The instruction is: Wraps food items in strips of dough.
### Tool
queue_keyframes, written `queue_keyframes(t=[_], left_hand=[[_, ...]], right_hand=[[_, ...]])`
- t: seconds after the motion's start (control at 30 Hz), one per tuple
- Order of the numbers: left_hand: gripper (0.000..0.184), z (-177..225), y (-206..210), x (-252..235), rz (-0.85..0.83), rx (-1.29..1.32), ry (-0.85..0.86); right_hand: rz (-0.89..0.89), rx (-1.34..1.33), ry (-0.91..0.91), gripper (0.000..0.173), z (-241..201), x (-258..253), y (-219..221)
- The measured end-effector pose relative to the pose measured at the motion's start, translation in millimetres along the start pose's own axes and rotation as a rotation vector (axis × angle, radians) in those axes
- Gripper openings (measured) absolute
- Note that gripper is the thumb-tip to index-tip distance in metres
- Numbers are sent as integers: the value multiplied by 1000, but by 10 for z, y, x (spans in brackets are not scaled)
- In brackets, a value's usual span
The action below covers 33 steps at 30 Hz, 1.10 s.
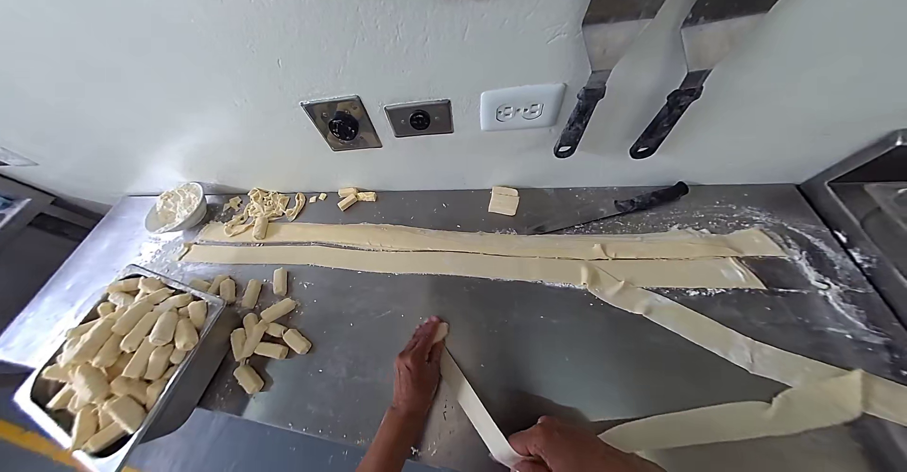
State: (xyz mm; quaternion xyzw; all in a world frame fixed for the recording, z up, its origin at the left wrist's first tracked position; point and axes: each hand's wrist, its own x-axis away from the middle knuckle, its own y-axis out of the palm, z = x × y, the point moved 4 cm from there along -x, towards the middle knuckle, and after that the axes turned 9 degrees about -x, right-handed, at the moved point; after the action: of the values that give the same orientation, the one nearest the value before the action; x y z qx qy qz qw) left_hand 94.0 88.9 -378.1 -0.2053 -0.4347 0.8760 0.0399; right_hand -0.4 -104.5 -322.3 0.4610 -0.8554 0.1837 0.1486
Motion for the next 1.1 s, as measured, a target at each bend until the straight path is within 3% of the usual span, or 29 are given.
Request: queue_keyframes(t=[0.1,0.27,0.4,0.5,0.7,0.8,0.9,1.1], left_hand=[[42,57,20,48,-89,-49,104],[68,-33,9,49,-129,51,0],[57,21,24,-20,-52,-12,-17],[50,36,53,52,-146,-1,119],[73,54,112,49,-135,103,14],[58,101,107,5,-67,20,-9],[48,99,121,89,-110,-29,173],[64,65,108,98,-110,109,63]], right_hand=[[-17,-2,42,38,23,0,-37],[-32,-42,30,35,-30,-102,-41],[-42,-38,44,35,-12,-104,-43],[-44,-29,71,36,25,-70,-70],[-11,-97,63,34,23,-108,-54],[9,-153,100,31,89,-72,-55],[39,-243,117,32,177,-19,-79],[326,-624,226,30,342,-34,-172]])
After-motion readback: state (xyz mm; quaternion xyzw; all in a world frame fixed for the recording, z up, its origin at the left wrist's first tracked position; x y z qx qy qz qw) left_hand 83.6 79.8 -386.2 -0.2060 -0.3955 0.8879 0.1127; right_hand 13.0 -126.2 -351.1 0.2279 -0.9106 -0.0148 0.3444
